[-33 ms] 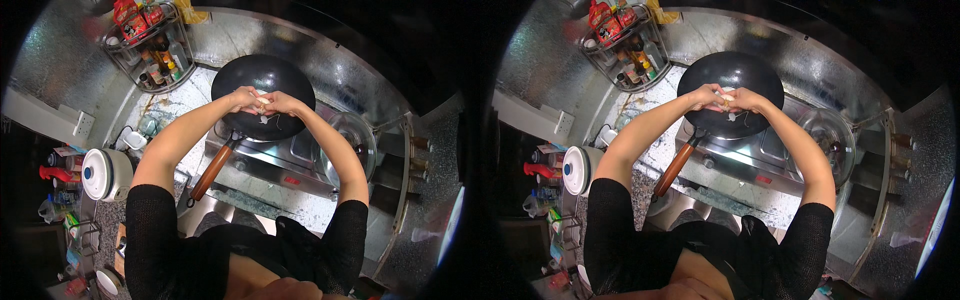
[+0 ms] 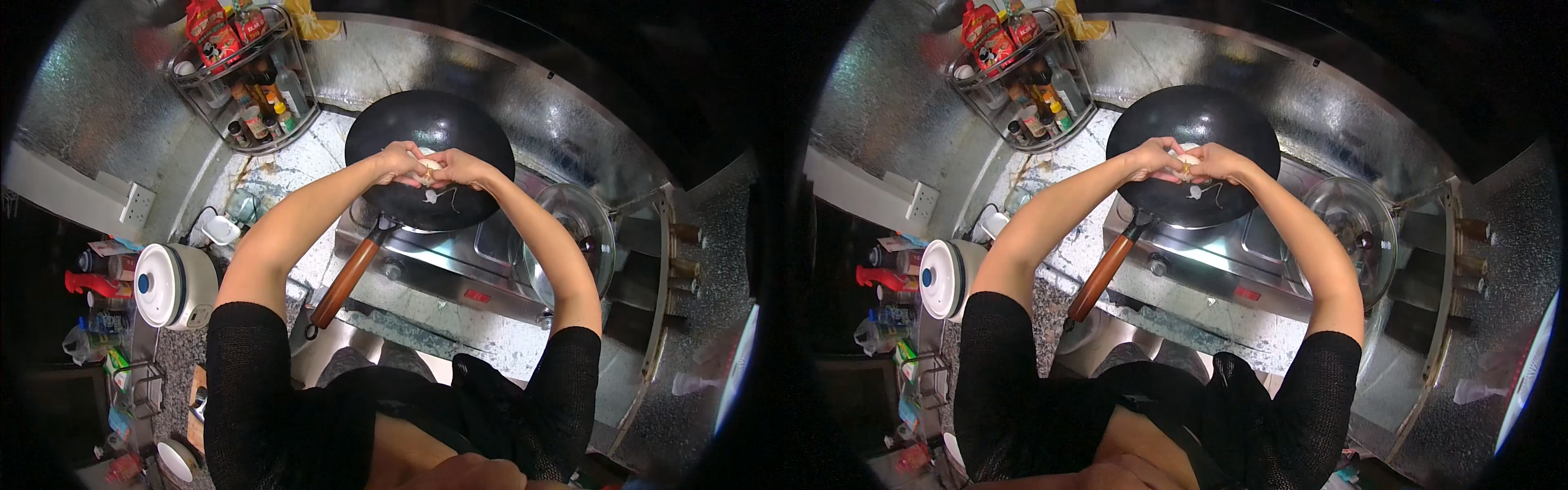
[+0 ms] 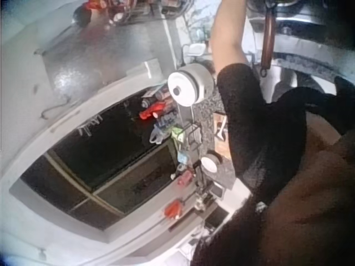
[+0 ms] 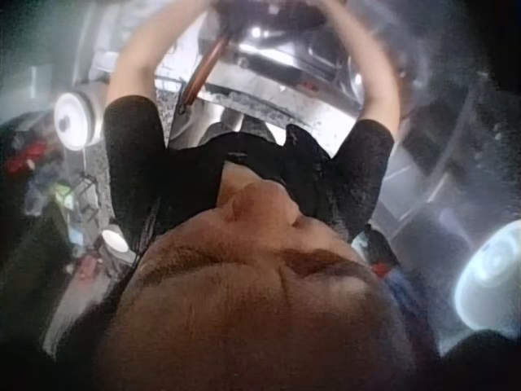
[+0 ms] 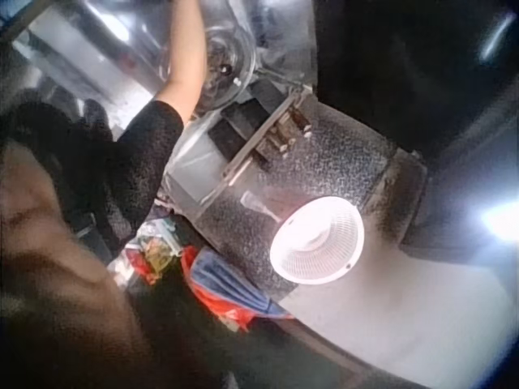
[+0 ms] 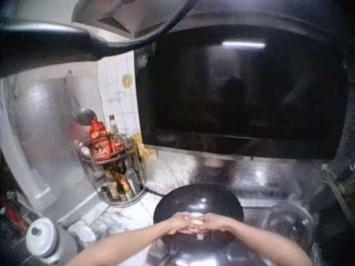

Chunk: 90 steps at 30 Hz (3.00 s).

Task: The person wipes a wok with a tissue, pours oil from a small pot, cracks two eggs into the pan, and turns the eggs over with a spatula.

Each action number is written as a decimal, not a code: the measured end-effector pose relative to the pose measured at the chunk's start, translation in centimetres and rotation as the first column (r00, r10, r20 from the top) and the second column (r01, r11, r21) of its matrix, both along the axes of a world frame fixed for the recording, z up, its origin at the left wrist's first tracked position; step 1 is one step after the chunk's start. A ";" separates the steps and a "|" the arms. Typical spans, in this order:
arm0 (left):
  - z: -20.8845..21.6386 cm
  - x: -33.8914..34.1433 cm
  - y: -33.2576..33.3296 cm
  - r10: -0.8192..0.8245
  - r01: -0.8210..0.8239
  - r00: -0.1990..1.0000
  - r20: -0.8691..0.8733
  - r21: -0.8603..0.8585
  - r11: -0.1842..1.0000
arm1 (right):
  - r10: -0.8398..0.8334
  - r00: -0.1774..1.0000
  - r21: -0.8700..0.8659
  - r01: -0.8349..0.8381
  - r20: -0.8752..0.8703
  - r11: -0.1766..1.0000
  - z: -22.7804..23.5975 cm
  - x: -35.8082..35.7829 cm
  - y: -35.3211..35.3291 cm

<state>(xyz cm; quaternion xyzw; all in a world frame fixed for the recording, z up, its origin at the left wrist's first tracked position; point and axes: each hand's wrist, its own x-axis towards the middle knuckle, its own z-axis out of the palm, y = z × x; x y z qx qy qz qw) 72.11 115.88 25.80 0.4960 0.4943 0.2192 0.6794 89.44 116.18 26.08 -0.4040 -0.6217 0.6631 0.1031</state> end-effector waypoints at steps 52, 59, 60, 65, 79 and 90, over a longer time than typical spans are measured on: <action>15.7 -0.6 -2.8 0.270 0.182 0.930 -0.249 0.952 0.247 | -0.456 0.856 0.941 0.323 -0.244 0.101 14.8 2.7 -5.9; 6.9 -1.0 -2.0 0.245 0.646 0.628 -0.739 0.670 0.366 | -0.483 0.801 0.926 -0.228 0.353 0.300 5.1 4.0 -4.3; 8.8 -0.7 -1.8 0.240 0.584 0.697 -0.676 0.729 0.357 | -0.507 0.822 0.954 -0.132 0.257 0.270 7.0 3.8 -4.8; 12.7 -1.0 -2.9 0.206 0.224 0.927 -0.315 0.902 0.370 | -0.488 0.869 0.993 0.113 -0.078 0.042 9.8 1.7 -6.2; 9.0 -1.8 -2.7 -0.066 0.025 0.995 0.079 0.434 0.901 | -0.318 0.927 0.495 0.375 -0.198 0.784 6.3 2.6 -5.4; 10.3 1.1 -3.9 -0.076 0.004 0.989 0.130 0.483 0.876 | -0.251 0.779 0.321 0.497 -0.575 0.806 9.0 2.6 -6.6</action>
